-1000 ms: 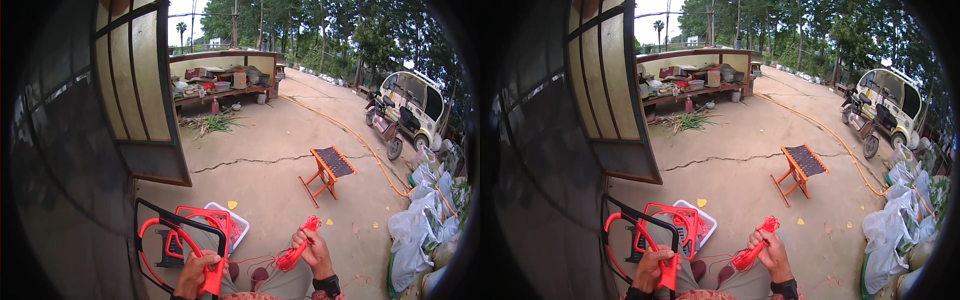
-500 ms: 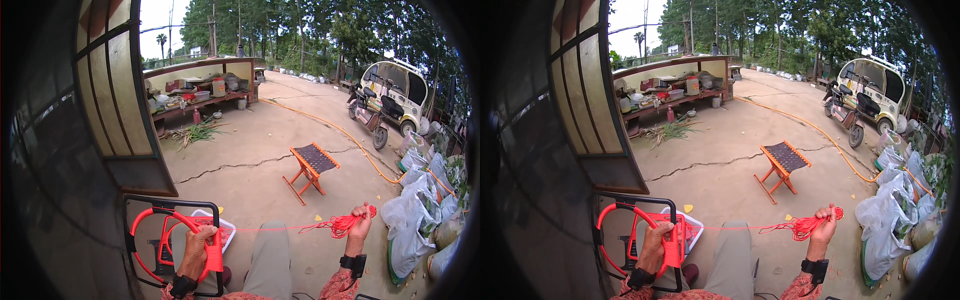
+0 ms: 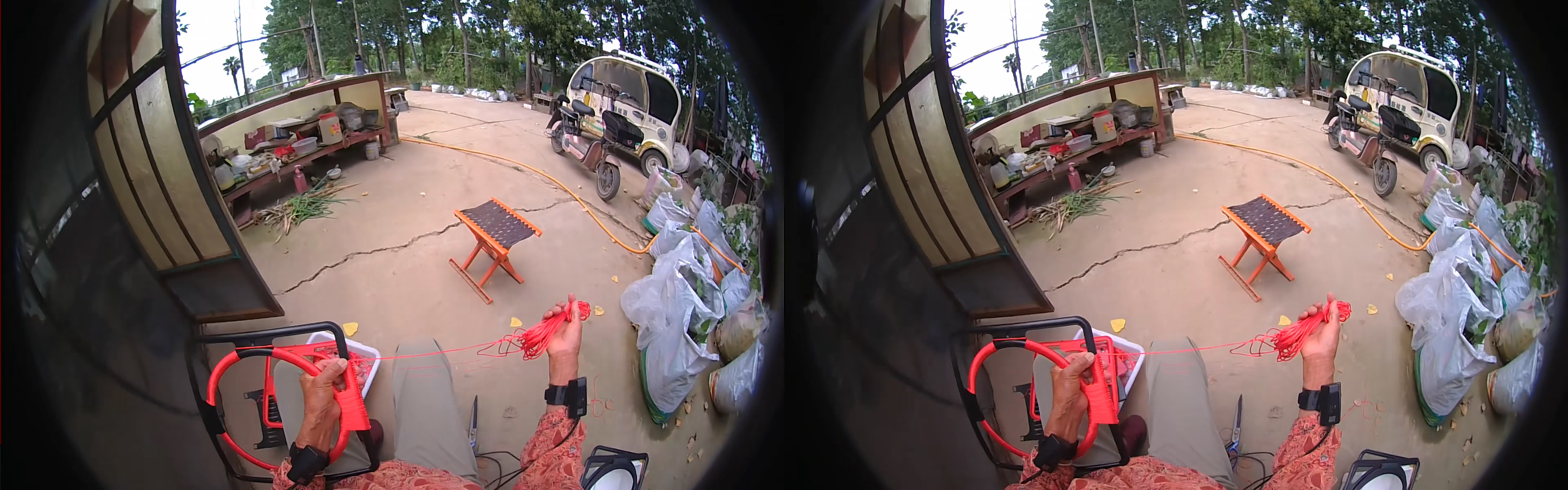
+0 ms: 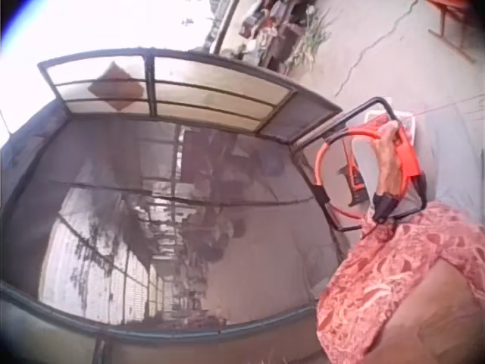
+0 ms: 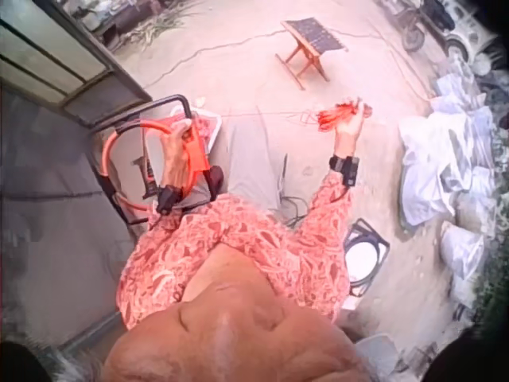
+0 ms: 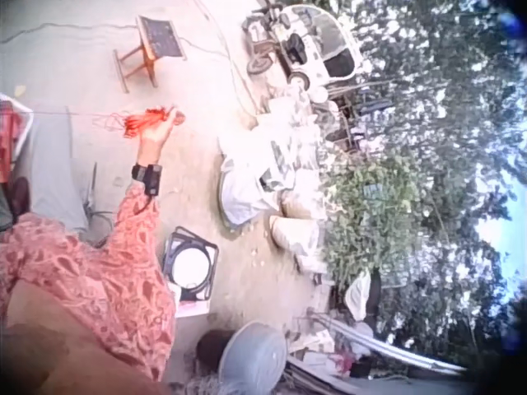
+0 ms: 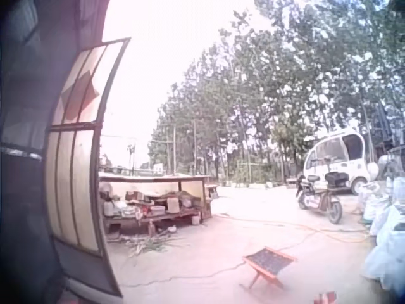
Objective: Wrapping a red string around a black and red frame component.
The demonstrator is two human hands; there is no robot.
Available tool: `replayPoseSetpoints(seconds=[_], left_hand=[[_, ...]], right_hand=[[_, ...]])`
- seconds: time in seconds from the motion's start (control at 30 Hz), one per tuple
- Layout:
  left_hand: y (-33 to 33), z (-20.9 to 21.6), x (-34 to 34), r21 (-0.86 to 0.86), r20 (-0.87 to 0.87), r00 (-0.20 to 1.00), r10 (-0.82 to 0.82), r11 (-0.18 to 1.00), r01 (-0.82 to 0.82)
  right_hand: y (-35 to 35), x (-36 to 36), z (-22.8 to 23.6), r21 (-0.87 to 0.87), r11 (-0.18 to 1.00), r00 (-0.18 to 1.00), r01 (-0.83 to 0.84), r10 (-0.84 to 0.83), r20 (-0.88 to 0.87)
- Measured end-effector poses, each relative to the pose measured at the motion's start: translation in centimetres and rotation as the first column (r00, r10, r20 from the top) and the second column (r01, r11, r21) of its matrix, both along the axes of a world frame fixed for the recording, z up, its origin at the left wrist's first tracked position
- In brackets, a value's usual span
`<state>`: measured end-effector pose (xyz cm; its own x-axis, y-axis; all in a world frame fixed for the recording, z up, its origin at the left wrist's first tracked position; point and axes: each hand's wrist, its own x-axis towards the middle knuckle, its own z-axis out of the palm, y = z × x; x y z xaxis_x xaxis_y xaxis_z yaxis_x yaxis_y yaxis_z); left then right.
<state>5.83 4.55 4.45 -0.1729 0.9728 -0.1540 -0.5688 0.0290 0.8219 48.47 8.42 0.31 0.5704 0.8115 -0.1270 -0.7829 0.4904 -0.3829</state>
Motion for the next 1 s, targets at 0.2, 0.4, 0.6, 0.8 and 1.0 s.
replayPoseSetpoints(seconds=[0.2,0.4,0.6,0.8,1.0], left_hand=[[-1.2,-0.4,-3.0,-0.016,-0.140,0.989,0.037,0.999,-0.040],[-1.9,-1.5,-3.2,-0.073,-0.194,0.975,0.107,0.990,-0.123],[-2.9,-2.2,-4.8,-0.053,-0.163,0.979,0.124,0.990,-0.134],[-2.5,-3.4,-5.9,-0.104,-0.160,0.971,0.176,0.975,-0.194],[-2.4,-4.3,-6.4,-0.157,-0.091,0.978,0.190,0.967,-0.202]], right_hand=[[2.4,-0.3,-2.7,0.143,0.960,0.971,-0.241,0.238,0.033],[0.7,-3.1,-3.5,0.022,0.957,0.946,-0.289,0.289,-0.146],[-0.8,-5.3,-3.0,0.331,0.882,0.859,-0.335,0.431,-0.278],[-0.5,-7.3,-1.1,0.479,0.780,0.813,-0.402,0.545,-0.206],[-0.4,-8.3,0.5,0.527,0.743,0.804,-0.413,0.569,-0.172]])
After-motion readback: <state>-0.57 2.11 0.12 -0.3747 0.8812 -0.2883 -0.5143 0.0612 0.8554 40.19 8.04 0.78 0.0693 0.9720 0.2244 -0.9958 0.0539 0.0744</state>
